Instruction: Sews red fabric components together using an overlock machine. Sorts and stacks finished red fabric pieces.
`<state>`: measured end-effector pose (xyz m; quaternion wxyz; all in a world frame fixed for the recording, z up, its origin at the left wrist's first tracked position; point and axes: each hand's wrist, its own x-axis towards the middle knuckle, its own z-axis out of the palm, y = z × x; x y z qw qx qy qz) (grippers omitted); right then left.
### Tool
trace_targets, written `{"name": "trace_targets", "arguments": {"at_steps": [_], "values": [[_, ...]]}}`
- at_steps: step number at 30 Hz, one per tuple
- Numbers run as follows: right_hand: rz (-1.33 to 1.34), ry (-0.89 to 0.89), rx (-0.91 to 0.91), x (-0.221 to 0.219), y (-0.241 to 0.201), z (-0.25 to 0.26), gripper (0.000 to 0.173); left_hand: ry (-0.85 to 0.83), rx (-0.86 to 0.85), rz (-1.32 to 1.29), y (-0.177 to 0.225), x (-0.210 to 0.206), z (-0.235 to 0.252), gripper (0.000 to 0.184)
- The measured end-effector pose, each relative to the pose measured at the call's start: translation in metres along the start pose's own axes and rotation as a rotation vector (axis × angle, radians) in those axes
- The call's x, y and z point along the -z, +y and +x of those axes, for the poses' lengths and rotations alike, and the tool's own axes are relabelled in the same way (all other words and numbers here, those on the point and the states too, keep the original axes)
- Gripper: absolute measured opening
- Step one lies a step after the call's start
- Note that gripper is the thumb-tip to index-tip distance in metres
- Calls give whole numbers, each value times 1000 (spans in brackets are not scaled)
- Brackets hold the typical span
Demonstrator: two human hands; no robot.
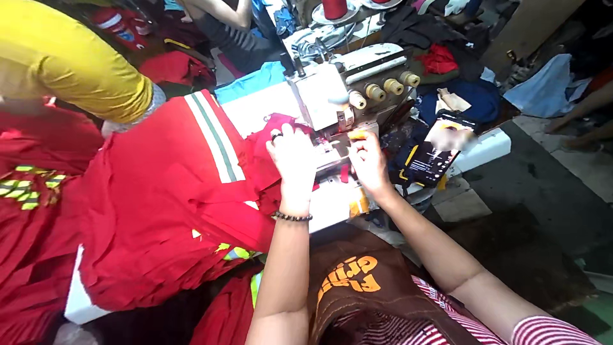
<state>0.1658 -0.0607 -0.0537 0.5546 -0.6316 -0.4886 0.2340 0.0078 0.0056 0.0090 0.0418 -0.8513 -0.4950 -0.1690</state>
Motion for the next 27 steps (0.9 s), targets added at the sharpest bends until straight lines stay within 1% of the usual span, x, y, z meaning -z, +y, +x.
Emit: {"name": "trace_targets", "arguments": {"at_steps": [2,4,5,6,8,10,11,12,13,15,16,17,18,19,21,24,25,27], "values": [[-89,-10,-27,-2,20,-5,43,-60,97,90,-2,-1,21,30],[-117,-6,-49,-3,40,-13,38,-145,243,160,-13,-8,54,38],[-97,1,-57,-2,44,-15,36,-176,274,151,-19,-9,61,41],[-69,0,-61,-1,45,-17,36,-172,280,112,-27,-8,61,42],[4,-11,-83,1,44,-18,37,-105,242,-50,-44,0,41,40],[74,-12,-93,1,43,-17,39,33,185,-203,-58,17,-1,31],[93,-10,-89,1,44,-17,39,126,156,-224,-70,20,-23,25],[98,-2,-77,1,45,-18,38,169,155,-230,-85,22,-40,21],[95,1,-61,1,46,-19,37,147,199,-227,-99,26,-55,19],[65,1,-37,0,47,-20,35,-3,333,-162,-124,34,-75,22],[48,2,-22,0,47,-20,35,-76,373,-118,-134,34,-81,25],[39,3,-10,-1,47,-21,35,-108,384,-77,-143,31,-83,26],[37,3,3,-1,47,-22,35,-107,370,-47,-149,27,-83,24],[47,-4,3,0,47,-23,36,-87,353,-29,-152,24,-82,21],[115,-30,-54,5,42,-26,38,-46,330,-25,-153,23,-75,17],[169,-59,-113,13,34,-27,36,34,254,-144,-142,29,-72,23],[151,-70,-99,16,29,-27,35,67,221,-175,-135,33,-73,27],[133,-115,3,20,17,-33,32,103,185,-206,-114,40,-77,33]]}}
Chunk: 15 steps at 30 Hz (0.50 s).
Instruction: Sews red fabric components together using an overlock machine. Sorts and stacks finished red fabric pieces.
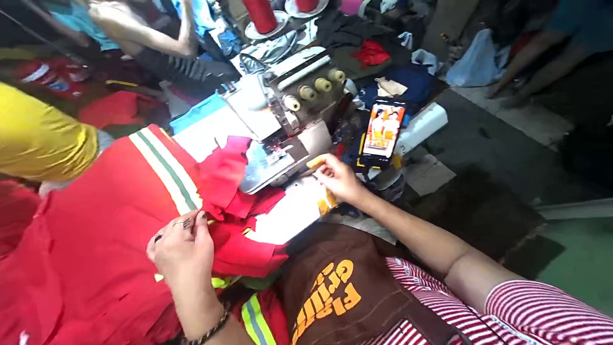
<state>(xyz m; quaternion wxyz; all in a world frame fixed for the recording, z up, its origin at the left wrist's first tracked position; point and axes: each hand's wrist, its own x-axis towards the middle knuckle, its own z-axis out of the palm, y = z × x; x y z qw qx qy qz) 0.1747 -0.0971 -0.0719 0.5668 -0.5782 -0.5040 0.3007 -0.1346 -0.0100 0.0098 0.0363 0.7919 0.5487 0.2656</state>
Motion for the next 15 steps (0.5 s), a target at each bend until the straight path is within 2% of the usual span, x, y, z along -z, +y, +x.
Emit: {"name": "trace_targets", "arguments": {"at_steps": [4,8,11,13,15], "values": [[155,-236,113,-4,-37,-11,41,-77,-89,-105,46,0,-15,32],[345,-513,227,-12,-53,-13,58,-287,-263,-520,92,-23,-39,23],[479,-656,6,-2,-57,-19,52,-352,-223,-739,101,-27,-47,14],[543,-671,-151,9,-56,-21,44,-321,-160,-805,100,-24,-49,10],[554,-667,-200,18,-50,-23,34,-291,-104,-841,98,-26,-53,8]]}}
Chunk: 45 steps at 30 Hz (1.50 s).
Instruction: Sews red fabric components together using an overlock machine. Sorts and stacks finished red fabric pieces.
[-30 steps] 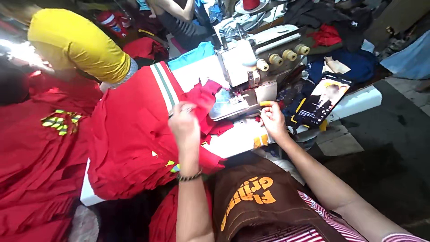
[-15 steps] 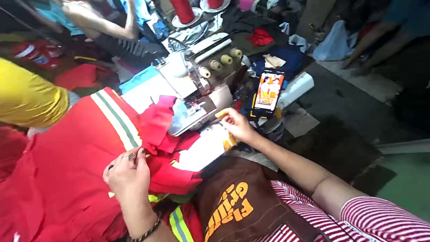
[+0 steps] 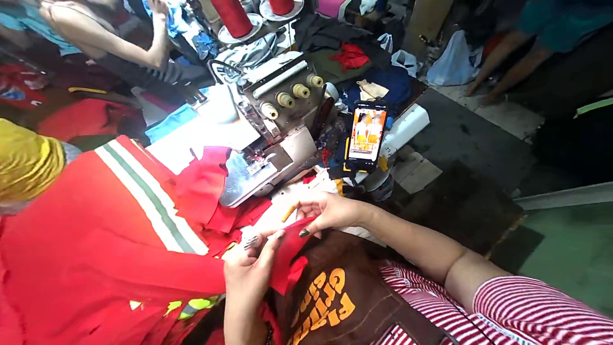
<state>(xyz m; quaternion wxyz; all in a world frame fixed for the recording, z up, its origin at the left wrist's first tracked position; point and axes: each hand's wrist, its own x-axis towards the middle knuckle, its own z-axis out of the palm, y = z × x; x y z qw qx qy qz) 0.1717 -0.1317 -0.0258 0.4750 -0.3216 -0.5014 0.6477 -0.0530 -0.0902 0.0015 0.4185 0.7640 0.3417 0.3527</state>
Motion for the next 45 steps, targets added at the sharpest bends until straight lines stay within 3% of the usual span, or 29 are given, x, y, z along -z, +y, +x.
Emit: {"name": "trace_targets", "arguments": {"at_steps": [2,4,7,9,10,11,13,14,16,19,22,27,30,34,36,39,41,45], "values": [[-12,65,2,5,1,-4,19,28,53,-23,-4,-4,-6,6],[-95,144,50,9,1,-5,17,50,100,-77,-7,-10,-12,4],[-560,263,191,15,-1,-4,24,116,96,-23,-15,-26,-21,13],[-831,317,352,15,-5,-1,17,146,113,38,-13,-37,-27,22],[-905,323,419,13,-9,0,15,140,153,-16,-9,-42,-31,18],[-951,310,482,8,-14,2,13,82,209,-155,-4,-45,-35,23],[-979,203,568,-4,-24,1,12,-166,341,-674,-6,-46,-38,59],[-992,125,587,-13,-29,-2,12,-223,446,-954,-9,-46,-37,68],[-1002,-32,624,-29,-40,-12,13,-33,612,-1216,-6,-44,-29,50],[-909,-214,673,-47,-65,-33,14,181,608,-1128,-5,-26,-6,31],[-803,-319,754,-50,-95,-57,11,254,525,-1057,-8,-3,14,34],[-547,-451,735,-36,-127,-94,18,574,451,-941,-13,21,33,24],[-401,-507,694,-32,-133,-102,22,732,451,-845,-18,21,38,24],[-253,-632,652,-32,-123,-93,27,816,470,-690,-23,5,34,25],[-366,-591,643,-33,-112,-84,27,847,439,-571,-26,-8,29,10],[-637,-385,650,-37,-91,-48,20,750,327,-611,-26,-25,18,10],[-797,-213,572,-38,-75,-21,19,660,278,-658,-21,-37,9,10],[-857,189,456,-40,-44,9,12,486,209,-803,-7,-51,-6,16]]}}
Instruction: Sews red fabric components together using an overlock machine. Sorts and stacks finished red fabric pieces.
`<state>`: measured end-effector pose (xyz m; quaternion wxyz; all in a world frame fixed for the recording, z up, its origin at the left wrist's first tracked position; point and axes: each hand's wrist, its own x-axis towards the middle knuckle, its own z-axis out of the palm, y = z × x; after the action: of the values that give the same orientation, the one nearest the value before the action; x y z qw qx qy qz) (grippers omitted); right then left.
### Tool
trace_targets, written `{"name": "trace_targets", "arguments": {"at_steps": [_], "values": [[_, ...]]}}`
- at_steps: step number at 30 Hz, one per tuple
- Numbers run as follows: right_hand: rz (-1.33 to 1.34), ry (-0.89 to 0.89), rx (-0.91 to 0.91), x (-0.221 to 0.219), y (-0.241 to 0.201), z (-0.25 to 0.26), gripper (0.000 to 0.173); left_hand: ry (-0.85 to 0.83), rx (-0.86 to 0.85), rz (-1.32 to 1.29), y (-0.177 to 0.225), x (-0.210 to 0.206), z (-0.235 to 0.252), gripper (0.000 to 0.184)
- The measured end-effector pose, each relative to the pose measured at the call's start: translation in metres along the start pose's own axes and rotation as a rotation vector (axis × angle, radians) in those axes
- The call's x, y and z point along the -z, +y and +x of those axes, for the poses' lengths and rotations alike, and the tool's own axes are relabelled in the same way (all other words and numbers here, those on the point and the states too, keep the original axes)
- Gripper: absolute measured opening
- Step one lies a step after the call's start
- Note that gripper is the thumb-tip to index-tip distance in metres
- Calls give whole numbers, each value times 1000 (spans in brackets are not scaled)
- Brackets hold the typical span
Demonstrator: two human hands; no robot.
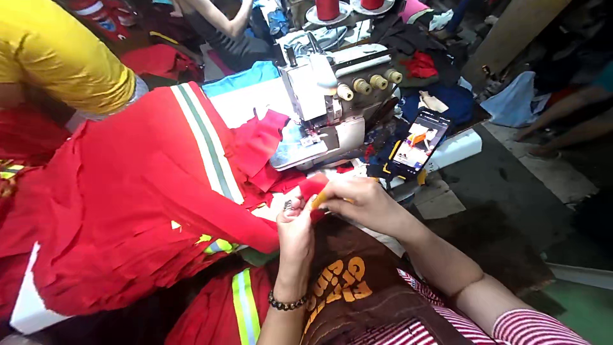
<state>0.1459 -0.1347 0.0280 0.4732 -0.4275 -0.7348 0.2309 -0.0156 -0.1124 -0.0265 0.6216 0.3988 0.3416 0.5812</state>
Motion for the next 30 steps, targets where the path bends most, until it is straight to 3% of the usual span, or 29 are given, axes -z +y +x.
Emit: {"name": "trace_targets", "arguments": {"at_steps": [5,11,16,19,21,23,26,28,30], "values": [[49,217,-92,-8,10,3,12,-92,113,-60,11,-1,-8,17],[49,272,-125,-8,11,-1,15,-186,195,-101,11,1,-10,21],[6,316,-132,-11,15,-2,15,-179,167,-30,11,-1,-10,12],[-3,342,-137,-14,18,0,16,-184,112,90,14,-3,-2,11],[90,310,-237,-14,21,4,23,-276,56,229,21,5,14,18],[344,224,-371,-10,26,8,34,-399,-54,468,31,15,42,19],[725,115,-414,-12,45,15,45,-551,-210,820,52,20,92,17],[769,162,-428,-18,57,20,48,-616,-299,953,56,17,121,13],[727,258,-460,-24,68,26,44,-545,-315,1079,50,11,140,17]]}}
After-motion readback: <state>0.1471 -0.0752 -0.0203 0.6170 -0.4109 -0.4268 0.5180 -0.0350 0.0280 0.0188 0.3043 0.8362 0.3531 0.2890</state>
